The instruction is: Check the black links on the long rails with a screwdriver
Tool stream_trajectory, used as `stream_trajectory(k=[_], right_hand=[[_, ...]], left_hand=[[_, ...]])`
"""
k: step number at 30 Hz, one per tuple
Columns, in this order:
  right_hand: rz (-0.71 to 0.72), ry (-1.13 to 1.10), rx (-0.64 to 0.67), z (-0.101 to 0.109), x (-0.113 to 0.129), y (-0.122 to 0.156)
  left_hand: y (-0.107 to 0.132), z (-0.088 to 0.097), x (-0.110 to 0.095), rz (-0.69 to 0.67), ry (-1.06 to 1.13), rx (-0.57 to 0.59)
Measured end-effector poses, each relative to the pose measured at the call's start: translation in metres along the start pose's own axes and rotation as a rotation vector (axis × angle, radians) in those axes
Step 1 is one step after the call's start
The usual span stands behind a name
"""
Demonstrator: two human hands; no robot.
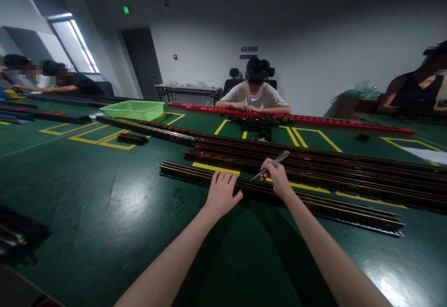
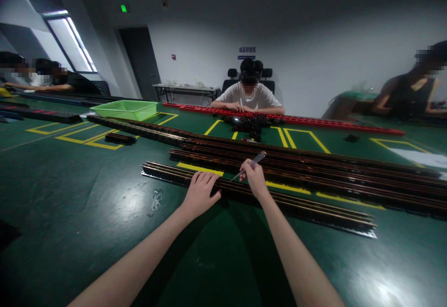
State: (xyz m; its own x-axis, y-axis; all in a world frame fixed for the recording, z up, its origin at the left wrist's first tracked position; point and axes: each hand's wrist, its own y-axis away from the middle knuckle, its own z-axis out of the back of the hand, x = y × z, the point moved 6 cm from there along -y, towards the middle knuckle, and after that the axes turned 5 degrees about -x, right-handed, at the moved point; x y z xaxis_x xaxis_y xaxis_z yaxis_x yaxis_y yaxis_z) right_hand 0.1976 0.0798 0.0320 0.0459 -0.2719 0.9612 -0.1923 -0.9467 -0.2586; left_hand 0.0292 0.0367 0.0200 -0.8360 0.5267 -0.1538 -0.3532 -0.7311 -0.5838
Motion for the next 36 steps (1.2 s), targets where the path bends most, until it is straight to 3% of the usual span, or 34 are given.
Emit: stream_trajectory(k=[36], right_hand=[[-0.006, 0.022, -0.001, -0.0007, 0.0014, 0.0020]], left_hand=[[-0.0006, -0.0005, 0.0003, -0.010, -0.019, -0.009]])
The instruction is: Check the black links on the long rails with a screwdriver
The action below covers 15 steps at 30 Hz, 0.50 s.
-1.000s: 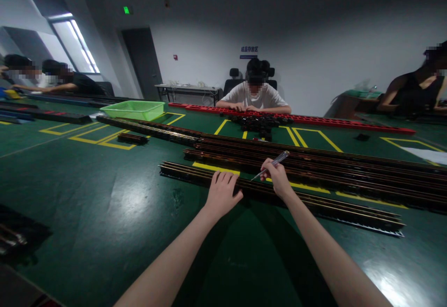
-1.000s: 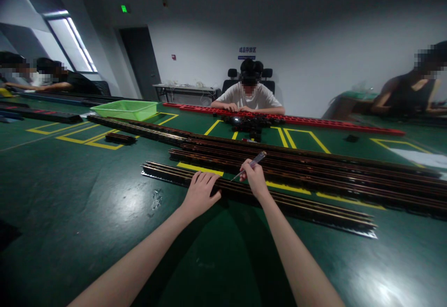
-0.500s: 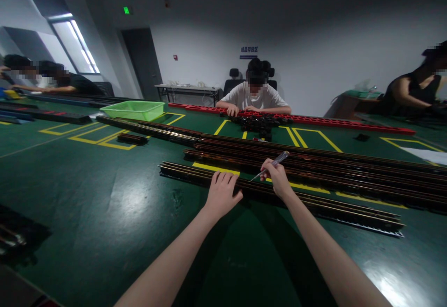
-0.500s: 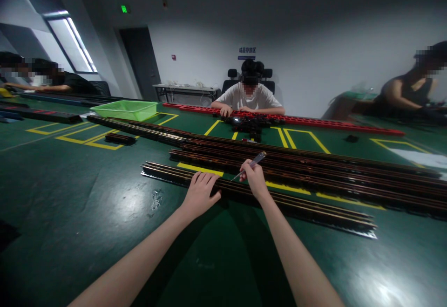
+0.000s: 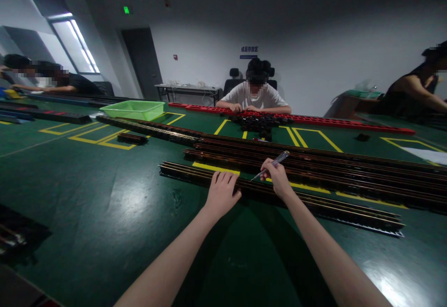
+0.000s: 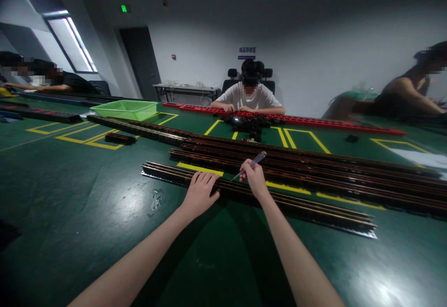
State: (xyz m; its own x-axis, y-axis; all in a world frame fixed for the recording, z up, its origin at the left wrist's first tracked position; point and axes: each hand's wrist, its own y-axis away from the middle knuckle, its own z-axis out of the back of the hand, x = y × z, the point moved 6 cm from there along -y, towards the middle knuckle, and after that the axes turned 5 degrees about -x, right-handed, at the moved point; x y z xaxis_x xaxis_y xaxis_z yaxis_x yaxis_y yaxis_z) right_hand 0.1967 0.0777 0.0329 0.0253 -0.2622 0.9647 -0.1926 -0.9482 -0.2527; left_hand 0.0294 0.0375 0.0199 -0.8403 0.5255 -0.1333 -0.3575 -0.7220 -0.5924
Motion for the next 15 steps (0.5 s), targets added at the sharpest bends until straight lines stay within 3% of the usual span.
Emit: stream_trajectory(k=[15], right_hand=[[0.018, -0.010, 0.007, -0.0009, 0.0028, 0.0007]], left_hand=[[-0.0003, 0.0004, 0.0002, 0.015, -0.013, 0.005]])
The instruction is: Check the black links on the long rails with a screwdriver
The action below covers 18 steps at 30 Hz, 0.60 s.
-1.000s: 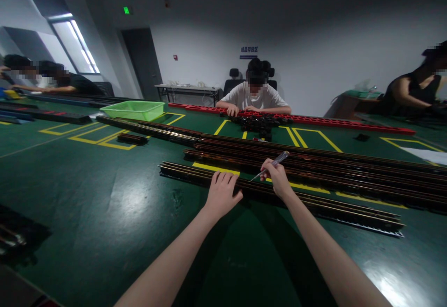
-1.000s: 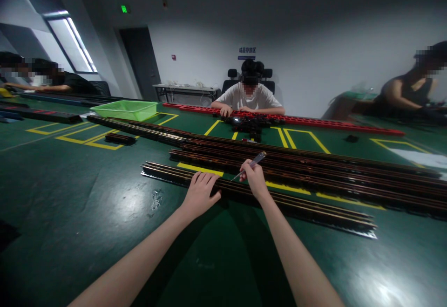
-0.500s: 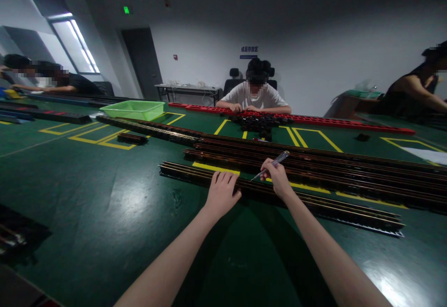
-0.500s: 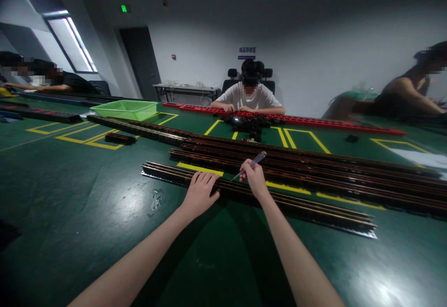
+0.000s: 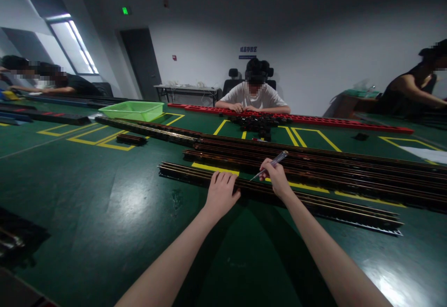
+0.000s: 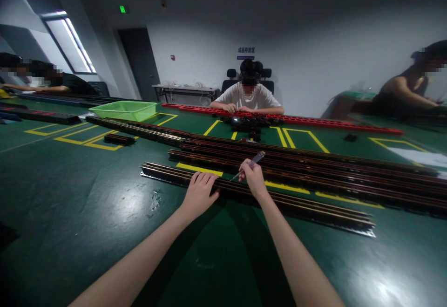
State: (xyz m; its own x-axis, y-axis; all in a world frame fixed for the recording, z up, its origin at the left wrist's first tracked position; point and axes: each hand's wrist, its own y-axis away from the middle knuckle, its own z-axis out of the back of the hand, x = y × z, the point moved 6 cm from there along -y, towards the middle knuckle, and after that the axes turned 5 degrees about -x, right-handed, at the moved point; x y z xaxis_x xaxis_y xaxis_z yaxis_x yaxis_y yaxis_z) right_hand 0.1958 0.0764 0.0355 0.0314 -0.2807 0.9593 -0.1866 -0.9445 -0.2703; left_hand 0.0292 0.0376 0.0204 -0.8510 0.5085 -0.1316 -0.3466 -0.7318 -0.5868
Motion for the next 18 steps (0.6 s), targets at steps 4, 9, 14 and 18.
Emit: stream_trajectory(k=[4, 9, 14, 18], right_hand=[[0.013, 0.006, -0.012, -0.001, 0.002, 0.001], [0.038, 0.051, -0.019, -0.003, 0.007, 0.004], [0.059, 0.085, -0.020, -0.004, 0.010, 0.007], [0.071, 0.122, -0.013, -0.004, 0.011, 0.008]], left_hand=[[0.000, 0.000, 0.000, -0.001, -0.017, -0.014], [0.001, -0.001, 0.000, 0.013, -0.035, -0.025], [0.002, 0.000, 0.000, 0.027, -0.046, -0.032], [0.002, 0.002, 0.000, 0.038, -0.052, -0.040]])
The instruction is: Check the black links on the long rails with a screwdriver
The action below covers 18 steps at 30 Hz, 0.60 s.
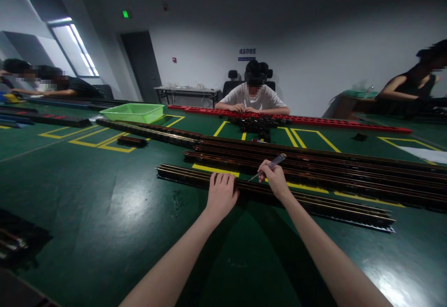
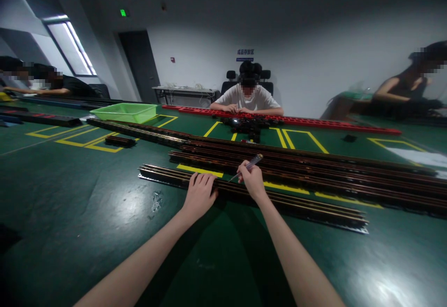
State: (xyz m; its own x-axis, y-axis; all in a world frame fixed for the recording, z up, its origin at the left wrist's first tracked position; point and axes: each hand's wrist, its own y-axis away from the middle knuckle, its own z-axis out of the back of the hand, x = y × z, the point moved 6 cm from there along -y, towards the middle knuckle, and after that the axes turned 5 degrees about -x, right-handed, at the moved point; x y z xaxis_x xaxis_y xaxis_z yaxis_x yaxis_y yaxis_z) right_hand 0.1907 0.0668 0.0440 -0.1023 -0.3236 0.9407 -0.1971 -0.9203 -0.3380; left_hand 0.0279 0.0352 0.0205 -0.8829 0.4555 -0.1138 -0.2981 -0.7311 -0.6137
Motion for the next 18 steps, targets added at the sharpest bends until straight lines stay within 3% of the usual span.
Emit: stream_trajectory(k=[8, 18], right_hand=[[-0.012, 0.044, 0.023, -0.001, -0.001, 0.000], [-0.057, -0.110, -0.005, 0.006, -0.013, -0.007]], left_hand=[[-0.001, 0.004, 0.001, 0.017, -0.012, -0.014], [-0.004, 0.006, 0.006, 0.063, 0.090, 0.019]])
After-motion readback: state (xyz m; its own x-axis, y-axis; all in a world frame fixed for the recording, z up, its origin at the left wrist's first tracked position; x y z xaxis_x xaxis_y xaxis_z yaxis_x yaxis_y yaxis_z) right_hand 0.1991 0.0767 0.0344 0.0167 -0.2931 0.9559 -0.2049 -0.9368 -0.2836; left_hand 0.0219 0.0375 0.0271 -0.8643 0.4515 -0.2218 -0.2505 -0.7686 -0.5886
